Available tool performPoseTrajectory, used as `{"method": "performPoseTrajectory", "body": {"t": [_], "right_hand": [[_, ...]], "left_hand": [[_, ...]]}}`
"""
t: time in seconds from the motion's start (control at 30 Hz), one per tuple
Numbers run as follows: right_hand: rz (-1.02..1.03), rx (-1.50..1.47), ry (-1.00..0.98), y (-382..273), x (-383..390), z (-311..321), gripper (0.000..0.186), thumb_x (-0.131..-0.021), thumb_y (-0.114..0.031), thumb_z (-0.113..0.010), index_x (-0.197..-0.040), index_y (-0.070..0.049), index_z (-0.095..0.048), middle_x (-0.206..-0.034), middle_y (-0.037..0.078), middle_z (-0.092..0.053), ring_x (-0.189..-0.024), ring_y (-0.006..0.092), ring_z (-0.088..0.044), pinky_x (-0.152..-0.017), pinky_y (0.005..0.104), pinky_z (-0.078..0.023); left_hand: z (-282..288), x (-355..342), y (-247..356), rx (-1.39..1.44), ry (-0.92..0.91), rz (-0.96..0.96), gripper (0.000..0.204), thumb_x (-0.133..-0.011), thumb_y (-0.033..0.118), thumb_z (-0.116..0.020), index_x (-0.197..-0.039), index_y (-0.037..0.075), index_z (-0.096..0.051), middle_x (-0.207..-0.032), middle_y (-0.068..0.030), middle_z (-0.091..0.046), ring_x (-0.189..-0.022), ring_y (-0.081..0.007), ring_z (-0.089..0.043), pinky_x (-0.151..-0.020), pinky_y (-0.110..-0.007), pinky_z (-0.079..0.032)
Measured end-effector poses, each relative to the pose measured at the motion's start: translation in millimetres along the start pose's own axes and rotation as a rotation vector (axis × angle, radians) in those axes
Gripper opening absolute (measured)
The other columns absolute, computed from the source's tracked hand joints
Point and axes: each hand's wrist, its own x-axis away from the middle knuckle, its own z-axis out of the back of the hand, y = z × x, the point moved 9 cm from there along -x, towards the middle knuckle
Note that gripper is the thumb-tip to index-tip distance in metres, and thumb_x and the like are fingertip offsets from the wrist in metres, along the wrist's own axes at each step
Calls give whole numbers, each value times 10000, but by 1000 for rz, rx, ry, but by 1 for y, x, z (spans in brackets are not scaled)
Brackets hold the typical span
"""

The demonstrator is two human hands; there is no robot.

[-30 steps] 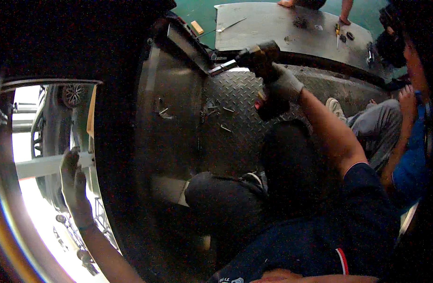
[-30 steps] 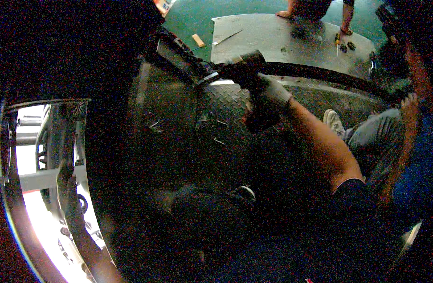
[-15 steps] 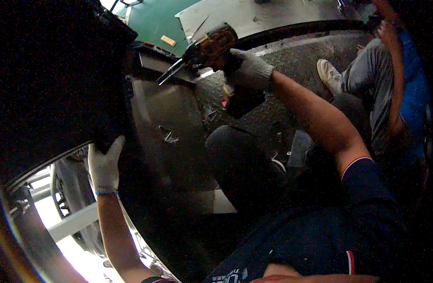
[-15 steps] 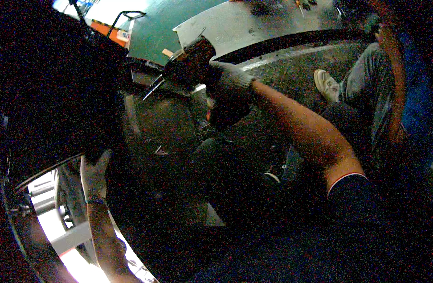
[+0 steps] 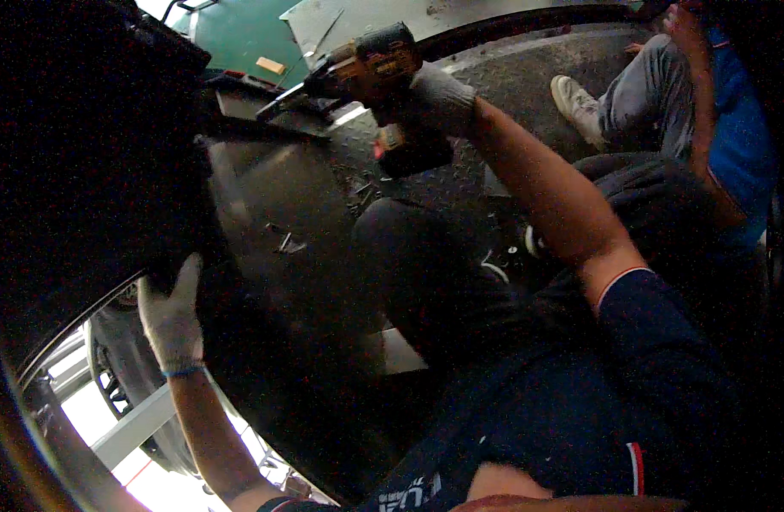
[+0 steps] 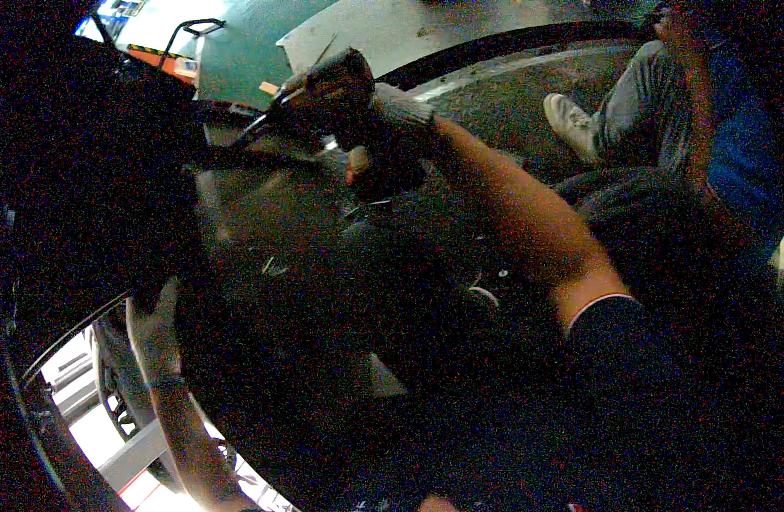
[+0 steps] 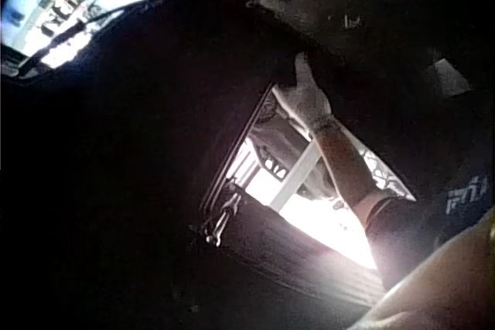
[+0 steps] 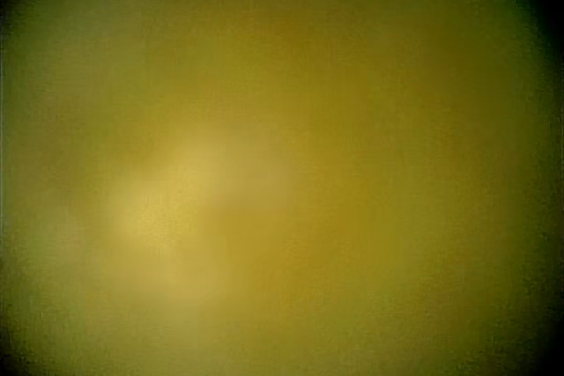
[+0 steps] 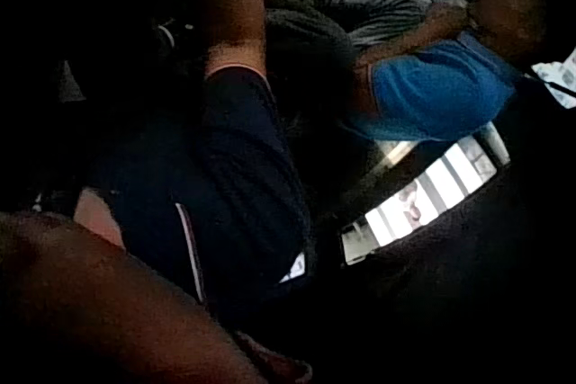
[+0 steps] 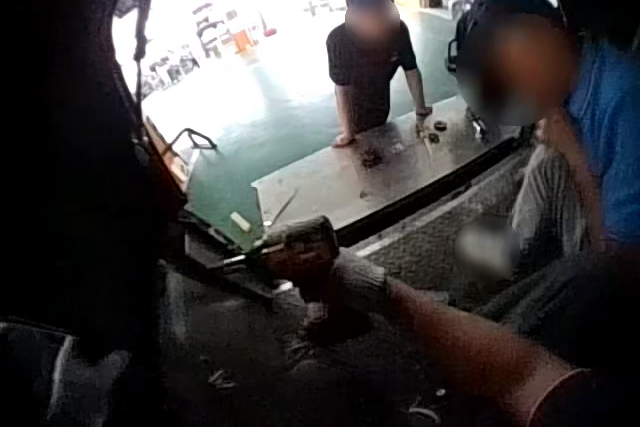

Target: The person uses a power drill to remove screws from a vehicle's interior panel and then manually manipulates the panel and internal components. The person is sitting on the floor of the vehicle while performing the task.

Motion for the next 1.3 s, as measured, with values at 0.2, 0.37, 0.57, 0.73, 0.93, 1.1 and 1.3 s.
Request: {"method": "performPoseTrajectory", "body": {"t": [0.2,0.37,0.57,0.73,0.93,1.1,1.3], "right_hand": [[-99,-86,104,-9,12,-2,434,-845,-182,-834,-1240,-91,-679,-1090,46,-735,-995,164,-686,-887,354,-577],[-52,-418,12,-10,10,-26,538,-818,-154,-843,-1313,-89,-643,-1228,33,-708,-1079,128,-658,-947,335,-554],[-122,-483,17,21,38,-53,501,-832,-172,-827,-1294,-89,-650,-1210,49,-710,-1060,147,-662,-937,345,-554],[-166,-504,48,42,50,-85,472,-843,-186,-813,-1278,-89,-657,-1194,63,-712,-1043,164,-665,-928,354,-553],[-185,-578,-1,33,68,-116,438,-856,-204,-797,-1258,-89,-665,-1175,79,-714,-1024,183,-669,-918,365,-552],[-240,-595,-53,27,89,-111,412,-868,-218,-783,-1242,-89,-671,-1159,92,-716,-1007,200,-673,-910,374,-551],[-265,-667,-201,5,101,-131,382,-881,-236,-767,-1222,-88,-679,-1140,109,-718,-988,219,-676,-900,385,-551]], "left_hand": [[16,3,-11,-240,302,-100,459,-849,283,-840,-1122,-27,-641,-1108,-107,-670,-1021,-225,-627,-954,-374,-497],[12,43,33,-344,193,-560,395,-811,207,-872,-1078,24,-644,-1123,-107,-633,-1098,-254,-595,-1001,-413,-480],[-106,35,76,-108,-292,-377,805,-734,90,-864,-1442,41,-485,-1427,-146,-548,-1323,-284,-516,-1125,-407,-415],[-132,43,13,-323,-549,-258,911,-667,67,-883,-1475,54,-462,-1384,-140,-605,-1288,-262,-574,-1082,-388,-467],[-122,80,-1,-224,-582,-111,889,-660,59,-887,-1452,58,-484,-1341,-126,-629,-1243,-244,-595,-1056,-376,-483],[-125,97,5,-144,-630,-114,870,-654,53,-890,-1432,61,-502,-1306,-114,-649,-1206,-228,-614,-1035,-366,-496],[-101,124,15,-90,-622,-72,848,-647,45,-894,-1409,65,-524,-1263,-99,-673,-1162,-210,-635,-1009,-354,-512]]}}
